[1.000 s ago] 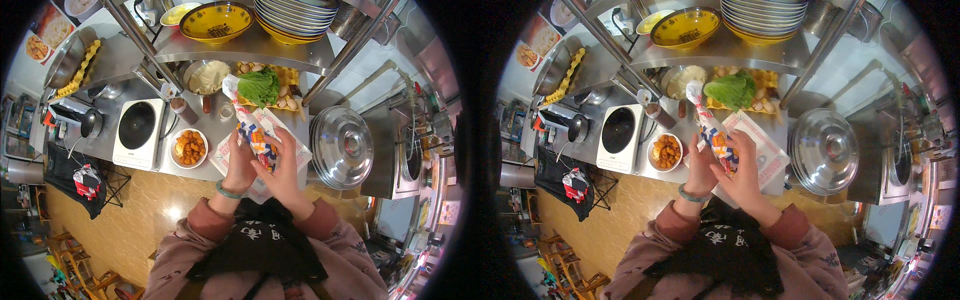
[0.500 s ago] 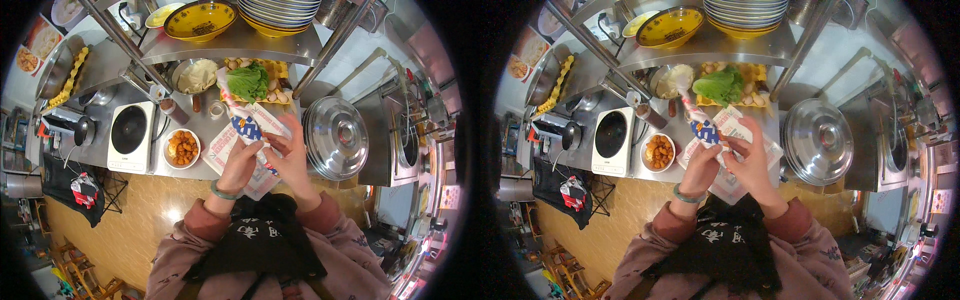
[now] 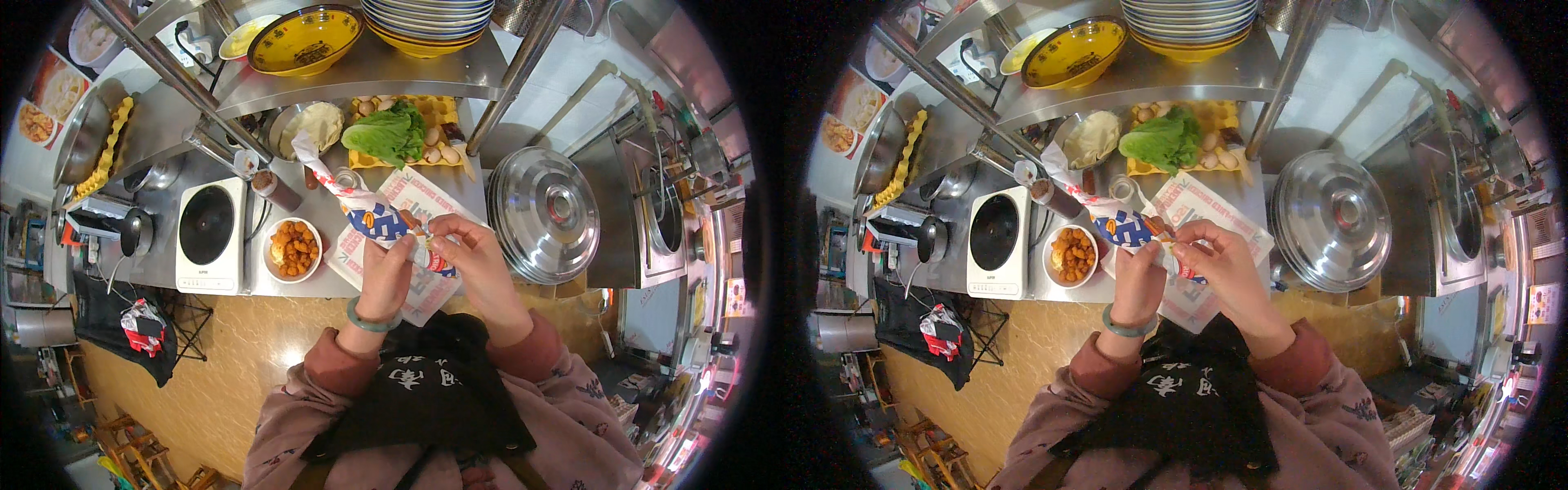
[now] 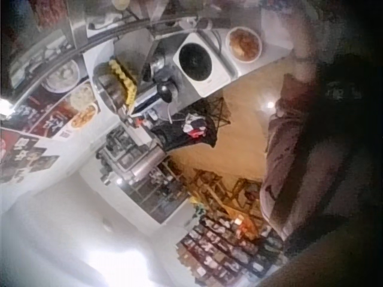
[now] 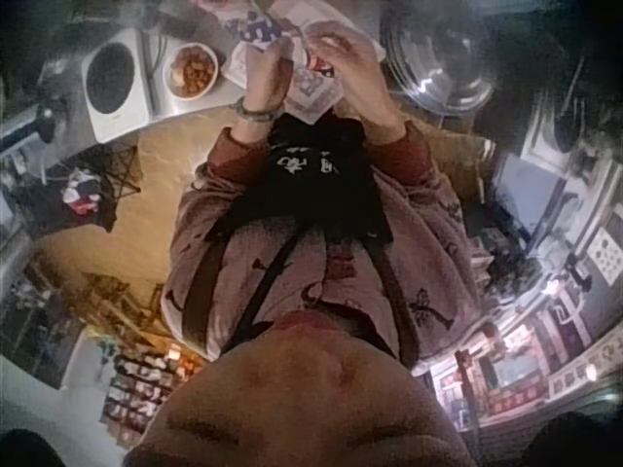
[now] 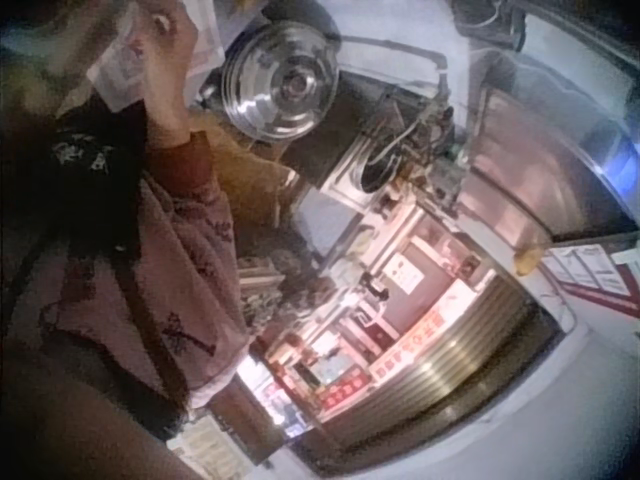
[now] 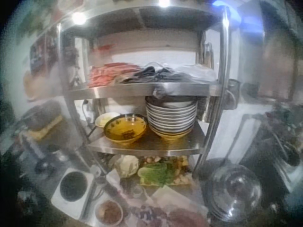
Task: The person assembles a food wrap by placing a thin flatbread on a paper sheet, spreading sauce with a brush, adding lettuce and fried items, then folding the paper around the contents. The process is repeated for a second wrap.
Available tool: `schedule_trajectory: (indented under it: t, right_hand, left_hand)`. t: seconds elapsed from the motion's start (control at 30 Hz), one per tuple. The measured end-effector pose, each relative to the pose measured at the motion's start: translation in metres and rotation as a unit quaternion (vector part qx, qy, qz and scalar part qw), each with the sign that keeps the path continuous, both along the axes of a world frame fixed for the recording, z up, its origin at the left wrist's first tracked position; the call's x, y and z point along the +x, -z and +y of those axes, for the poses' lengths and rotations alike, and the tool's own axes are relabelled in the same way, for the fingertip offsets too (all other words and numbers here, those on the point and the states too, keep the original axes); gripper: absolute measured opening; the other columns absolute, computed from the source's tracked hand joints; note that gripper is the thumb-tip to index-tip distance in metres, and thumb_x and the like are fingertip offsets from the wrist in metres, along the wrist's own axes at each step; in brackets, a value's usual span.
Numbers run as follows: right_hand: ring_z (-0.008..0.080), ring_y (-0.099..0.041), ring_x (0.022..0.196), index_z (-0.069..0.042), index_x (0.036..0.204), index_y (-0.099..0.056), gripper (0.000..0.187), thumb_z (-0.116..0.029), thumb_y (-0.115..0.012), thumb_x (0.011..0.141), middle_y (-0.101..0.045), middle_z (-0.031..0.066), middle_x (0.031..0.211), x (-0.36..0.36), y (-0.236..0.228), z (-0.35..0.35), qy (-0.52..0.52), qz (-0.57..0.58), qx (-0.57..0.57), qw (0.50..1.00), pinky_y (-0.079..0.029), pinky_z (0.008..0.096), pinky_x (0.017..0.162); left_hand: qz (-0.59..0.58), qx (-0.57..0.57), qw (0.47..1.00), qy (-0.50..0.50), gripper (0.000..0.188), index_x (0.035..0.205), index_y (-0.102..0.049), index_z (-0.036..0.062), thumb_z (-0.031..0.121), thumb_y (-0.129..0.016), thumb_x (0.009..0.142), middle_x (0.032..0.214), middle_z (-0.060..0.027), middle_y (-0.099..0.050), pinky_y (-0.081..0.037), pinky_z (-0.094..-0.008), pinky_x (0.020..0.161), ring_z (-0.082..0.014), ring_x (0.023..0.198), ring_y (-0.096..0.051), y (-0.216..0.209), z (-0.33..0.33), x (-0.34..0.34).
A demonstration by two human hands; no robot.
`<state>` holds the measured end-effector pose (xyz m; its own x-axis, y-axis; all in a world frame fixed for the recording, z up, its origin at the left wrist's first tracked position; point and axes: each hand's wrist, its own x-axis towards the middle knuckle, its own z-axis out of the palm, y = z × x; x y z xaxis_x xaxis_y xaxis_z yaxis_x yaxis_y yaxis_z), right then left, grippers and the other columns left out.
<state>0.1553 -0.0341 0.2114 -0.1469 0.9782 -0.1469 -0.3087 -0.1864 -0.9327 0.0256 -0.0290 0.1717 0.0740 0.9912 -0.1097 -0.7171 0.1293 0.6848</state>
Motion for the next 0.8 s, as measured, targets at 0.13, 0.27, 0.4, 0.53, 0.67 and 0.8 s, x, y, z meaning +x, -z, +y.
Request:
schedule_trajectory:
  t: [0.13, 0.27, 0.4, 0.53, 0.67, 0.8]
  right_hand:
    - [0.0075, -0.049, 0.084, 0.0, 0.089, -0.059, 0.012, -0.008, -0.063, 0.081, -0.057, 0.0017, 0.093, 0.001, 0.004, 0.003, -0.006, 0.001, -0.031, 0.999, -0.04, 0.0216, 0.074]
    - [0.0065, -0.05, 0.078, 0.0, 0.09, -0.059, 0.011, -0.006, -0.063, 0.081, -0.057, 0.0002, 0.088, 0.002, 0.007, 0.003, -0.005, 0.02, -0.037, 0.999, -0.041, 0.0203, 0.072]
    - [0.0077, -0.05, 0.082, -0.001, 0.089, -0.057, 0.011, -0.004, -0.063, 0.08, -0.056, 0.0007, 0.09, 0.0, 0.009, 0.003, 0.001, -0.031, -0.013, 0.999, -0.041, 0.0214, 0.074]
    - [0.0099, -0.049, 0.09, -0.004, 0.098, -0.052, 0.025, -0.004, -0.066, 0.077, -0.053, 0.0024, 0.096, -0.005, 0.011, 0.002, 0.056, -0.133, 0.092, 0.985, -0.041, 0.0232, 0.079]
    - [0.011, -0.048, 0.095, -0.007, 0.103, -0.048, 0.035, -0.004, -0.068, 0.075, -0.05, 0.0036, 0.1, -0.005, 0.014, 0.002, 0.074, -0.119, 0.093, 0.986, -0.04, 0.0243, 0.082]
    - [0.0114, -0.05, 0.095, -0.007, 0.099, -0.048, 0.033, -0.011, -0.071, 0.075, -0.052, 0.0045, 0.099, -0.002, 0.02, 0.009, -0.006, -0.075, 0.043, 0.996, -0.045, 0.0264, 0.076]
  left_hand:
    - [0.011, 0.017, 1.0, -0.004, 0.027, 0.107, -0.048, 0.0017, -0.002, -0.051, 0.08, 0.099, -0.0039, -0.053, -0.037, -0.0294, 0.09, -0.0129, 0.094, -0.05, -0.002, -0.002, 0.003]
    - [-0.024, 0.024, 0.999, 0.002, 0.029, 0.108, -0.047, 0.0018, -0.003, -0.051, 0.08, 0.1, -0.0039, -0.052, -0.038, -0.029, 0.089, -0.0135, 0.096, -0.05, -0.003, -0.005, 0.005]
    - [0.005, 0.034, 0.999, 0.007, 0.031, 0.11, -0.046, 0.0018, -0.003, -0.051, 0.08, 0.102, -0.0044, -0.052, -0.04, -0.0289, 0.088, -0.0137, 0.098, -0.05, 0.0, -0.006, 0.005]
    - [-0.015, 0.052, 0.998, 0.011, 0.036, 0.112, -0.043, 0.0028, 0.0, -0.054, 0.079, 0.106, -0.0053, -0.05, -0.04, -0.0295, 0.089, -0.0147, 0.1, -0.049, 0.006, -0.004, 0.004]
    - [-0.053, 0.09, 0.995, -0.004, 0.046, 0.114, -0.04, 0.0063, 0.006, -0.062, 0.075, 0.105, -0.0053, -0.046, -0.039, -0.0311, 0.087, -0.0162, 0.099, -0.047, 0.01, 0.0, 0.005]
    - [-0.052, 0.135, 0.989, 0.014, 0.053, 0.113, -0.039, 0.0093, 0.01, -0.069, 0.07, 0.099, -0.0042, -0.043, -0.039, -0.0319, 0.085, -0.0166, 0.095, -0.045, 0.01, 0.001, 0.009]
